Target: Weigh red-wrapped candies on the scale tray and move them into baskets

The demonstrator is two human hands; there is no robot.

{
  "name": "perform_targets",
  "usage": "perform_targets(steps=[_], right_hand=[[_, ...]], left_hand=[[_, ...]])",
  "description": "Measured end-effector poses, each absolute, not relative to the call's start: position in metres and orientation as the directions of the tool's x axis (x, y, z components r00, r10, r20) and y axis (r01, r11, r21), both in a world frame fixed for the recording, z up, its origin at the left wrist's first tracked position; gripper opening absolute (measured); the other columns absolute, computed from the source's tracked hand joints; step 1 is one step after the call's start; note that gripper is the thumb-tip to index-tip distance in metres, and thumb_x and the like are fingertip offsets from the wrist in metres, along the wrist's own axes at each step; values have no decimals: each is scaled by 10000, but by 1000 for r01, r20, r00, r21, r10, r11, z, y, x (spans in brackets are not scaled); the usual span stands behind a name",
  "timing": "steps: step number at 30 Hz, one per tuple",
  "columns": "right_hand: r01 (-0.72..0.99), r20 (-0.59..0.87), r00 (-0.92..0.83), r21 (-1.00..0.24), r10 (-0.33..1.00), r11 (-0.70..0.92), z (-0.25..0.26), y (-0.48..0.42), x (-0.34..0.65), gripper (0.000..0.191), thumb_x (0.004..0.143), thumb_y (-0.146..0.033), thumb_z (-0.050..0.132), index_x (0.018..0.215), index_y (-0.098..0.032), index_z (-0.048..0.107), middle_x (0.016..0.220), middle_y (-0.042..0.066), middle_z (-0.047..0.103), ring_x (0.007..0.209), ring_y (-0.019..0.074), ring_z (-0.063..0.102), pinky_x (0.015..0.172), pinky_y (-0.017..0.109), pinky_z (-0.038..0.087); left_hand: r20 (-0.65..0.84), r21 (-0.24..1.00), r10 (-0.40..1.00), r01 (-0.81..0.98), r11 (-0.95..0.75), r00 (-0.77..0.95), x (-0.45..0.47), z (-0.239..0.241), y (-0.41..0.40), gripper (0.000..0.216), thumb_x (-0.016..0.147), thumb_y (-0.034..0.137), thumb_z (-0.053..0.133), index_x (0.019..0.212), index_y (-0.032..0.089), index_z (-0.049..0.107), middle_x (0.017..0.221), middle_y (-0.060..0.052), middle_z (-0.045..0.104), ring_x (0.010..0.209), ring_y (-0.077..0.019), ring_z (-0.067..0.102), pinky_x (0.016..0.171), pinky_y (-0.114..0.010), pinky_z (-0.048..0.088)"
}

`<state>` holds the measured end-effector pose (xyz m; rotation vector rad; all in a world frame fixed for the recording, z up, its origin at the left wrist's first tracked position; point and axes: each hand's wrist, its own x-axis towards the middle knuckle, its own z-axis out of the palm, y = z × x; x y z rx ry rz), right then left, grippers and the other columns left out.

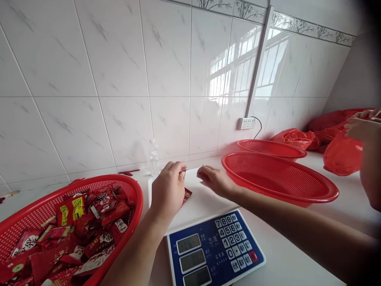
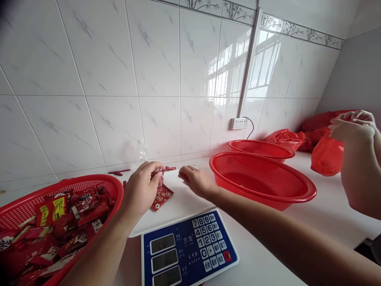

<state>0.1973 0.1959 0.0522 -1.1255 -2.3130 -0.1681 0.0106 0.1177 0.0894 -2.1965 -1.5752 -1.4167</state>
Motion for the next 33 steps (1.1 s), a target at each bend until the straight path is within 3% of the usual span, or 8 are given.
perform_targets(steps=[9, 12, 14, 17, 20, 25, 28, 33], right_hand=[[977, 502, -97, -119, 860, 179, 74, 224, 308, 337, 889, -404, 352, 1009, -191, 583, 938, 165, 658, 700, 273, 616, 523, 358, 433], [987, 425, -46, -118, 904, 106, 68, 225, 321, 446, 829, -439, 463, 1154, -150, 558, 1136, 248, 592, 932, 388, 600, 643, 479, 480], [980, 374, -95, -127, 923, 152, 64, 224, 310, 547, 817, -481, 478, 1259, -160, 497, 1276, 237, 512, 1114, 411, 513, 759, 523, 478], [930, 295, -273, -163, 916, 329, 65, 217, 269, 616, 853, -578, 386, 1353, -219, 406, 1381, 155, 440, 1220, 310, 457, 911, 452, 455], [847, 241, -458, -173, 855, 503, 70, 201, 214, 695, 784, -667, 460, 1382, -329, 354, 1492, 51, 293, 1347, 282, 277, 1047, 456, 325], [620, 44, -755, -279, 654, 734, 69, 179, 142, 803, 739, -731, 462, 1416, -336, 287, 1543, 67, 122, 1392, 362, 32, 1057, 628, 121], [570, 58, -789, -303, 612, 764, 61, 180, 125, 674, 772, -633, 514, 1339, -277, 436, 1460, 125, 309, 1342, 372, 216, 1034, 607, 198], [530, 193, -767, -345, 612, 774, 54, 184, 137, 354, 750, -360, 641, 1076, -227, 607, 1151, 93, 546, 1036, 249, 525, 891, 399, 427]], left_hand=[[763, 431, 647, 740, -517, 7, 14, 88, 117, 187, 815, 56, 521, 876, 209, 610, 834, 0, 637, 742, -154, 605, 597, -267, 456], [824, 476, 563, 614, -630, -61, 14, 90, 115, 195, 823, 60, 523, 932, 203, 601, 812, 6, 623, 683, -115, 599, 624, -252, 485], [851, 509, 498, 491, -707, -165, 14, 94, 112, 200, 840, 87, 523, 995, 198, 583, 798, 9, 608, 681, -102, 597, 658, -244, 500], [843, 529, 422, 376, -761, -332, 13, 100, 106, 209, 846, 150, 552, 1049, 200, 566, 831, 2, 591, 770, -113, 597, 747, -261, 503], [822, 545, 414, 326, -773, -392, 12, 103, 103, 222, 834, 185, 582, 1054, 207, 562, 837, 3, 584, 790, -121, 592, 768, -273, 496], [810, 564, 455, 280, -777, -371, 13, 101, 106, 220, 827, 193, 591, 1044, 210, 556, 820, 6, 583, 776, -124, 604, 735, -262, 501], [806, 570, 462, 275, -774, -371, 13, 100, 107, 215, 830, 192, 587, 1041, 211, 553, 807, 11, 579, 754, -115, 596, 713, -250, 502], [815, 565, 467, 290, -773, -344, 14, 97, 108, 197, 833, 191, 583, 1027, 212, 559, 821, 8, 584, 766, -111, 588, 721, -248, 497]])
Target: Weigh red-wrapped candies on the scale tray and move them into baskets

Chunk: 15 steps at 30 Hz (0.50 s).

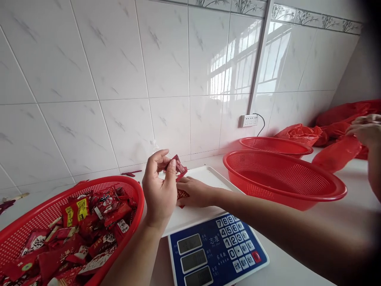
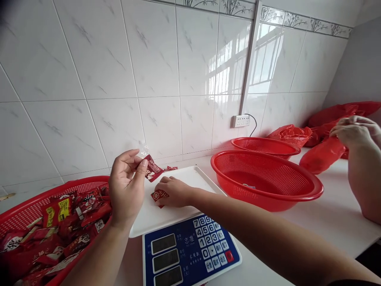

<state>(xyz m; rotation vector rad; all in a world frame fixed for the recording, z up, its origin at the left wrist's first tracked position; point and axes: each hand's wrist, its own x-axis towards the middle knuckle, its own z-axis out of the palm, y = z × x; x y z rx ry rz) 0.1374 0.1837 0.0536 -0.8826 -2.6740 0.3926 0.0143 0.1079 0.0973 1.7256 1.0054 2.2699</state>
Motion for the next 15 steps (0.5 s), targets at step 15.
perform_targets(steps=[15], right_hand=[[730, 501, -344, -390, 795, 561, 72, 193, 255, 115, 772, -268, 530, 823, -202, 608, 863, 57, 597, 743, 178, 584, 661, 319, 502]], left_hand=[[698, 714, 667, 176, -678, -260, 17, 89, 118, 172, 832, 182, 561, 1001, 211, 556, 767, 24, 571, 712, -93, 575, 691, -234, 492]])
